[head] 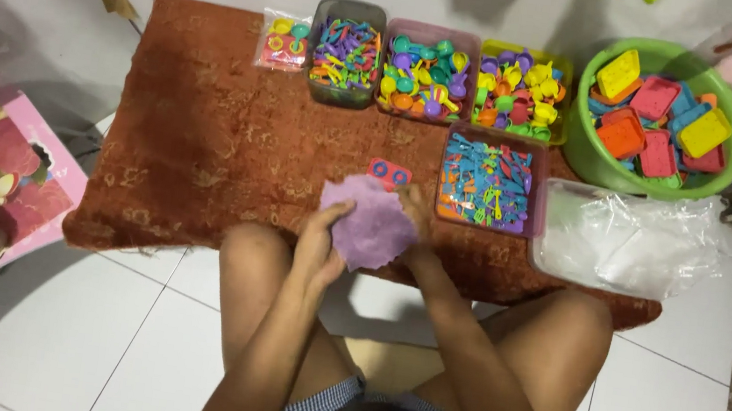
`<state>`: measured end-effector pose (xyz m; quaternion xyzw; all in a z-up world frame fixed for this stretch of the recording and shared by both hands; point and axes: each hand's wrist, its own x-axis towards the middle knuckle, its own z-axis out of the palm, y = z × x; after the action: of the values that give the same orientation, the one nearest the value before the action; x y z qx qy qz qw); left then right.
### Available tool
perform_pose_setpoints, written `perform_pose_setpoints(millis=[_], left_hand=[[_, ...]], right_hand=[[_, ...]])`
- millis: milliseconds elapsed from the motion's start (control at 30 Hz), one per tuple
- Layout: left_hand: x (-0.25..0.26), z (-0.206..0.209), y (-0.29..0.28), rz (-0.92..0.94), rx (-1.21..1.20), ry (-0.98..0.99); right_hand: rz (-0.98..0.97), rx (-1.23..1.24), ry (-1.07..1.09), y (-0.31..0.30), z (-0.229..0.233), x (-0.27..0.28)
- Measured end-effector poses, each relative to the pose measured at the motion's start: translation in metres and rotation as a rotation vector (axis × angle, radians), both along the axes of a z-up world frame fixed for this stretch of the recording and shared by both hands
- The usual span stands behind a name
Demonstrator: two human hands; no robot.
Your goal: Cleaning small plastic toy pieces by wiping them individually with a cloth and organizing them into bins.
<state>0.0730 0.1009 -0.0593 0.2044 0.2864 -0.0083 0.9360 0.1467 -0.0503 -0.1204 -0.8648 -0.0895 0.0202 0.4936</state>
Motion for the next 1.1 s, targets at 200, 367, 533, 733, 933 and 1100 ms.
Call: perform_pose_setpoints(millis=[200, 367, 533, 733, 933, 1100], left_hand=[[-0.002, 0.022, 0.009, 0.007, -0.123, 0.144], [0.003, 0.062, 0.009, 0.086, -0.186, 0.178], [-0.002, 0.123, -0.008, -0.009, -0.125, 0.157], [-0.010, 0.075, 0.004, -0.070, -0.247, -0.062], [-0.008, 0.067, 0.003, 0.016, -0.259, -0.034], [-0.006, 0.076, 0.003, 0.035, -0.207, 0.036]], right_hand=[[0.061, 0.088, -0.014, 0.004, 0.080, 0.010], [0.035, -0.030, -0.509, -0.028, 0.057, 0.096], [-0.182, -0.367, -0.545, -0.075, 0.047, 0.197], [-0.246, -0.408, -0.598, -0.090, 0.053, 0.232], [0.046, -0.977, -0.421, -0.054, 0.047, 0.254], [0.000, -0.908, -0.404, -0.054, 0.026, 0.271]])
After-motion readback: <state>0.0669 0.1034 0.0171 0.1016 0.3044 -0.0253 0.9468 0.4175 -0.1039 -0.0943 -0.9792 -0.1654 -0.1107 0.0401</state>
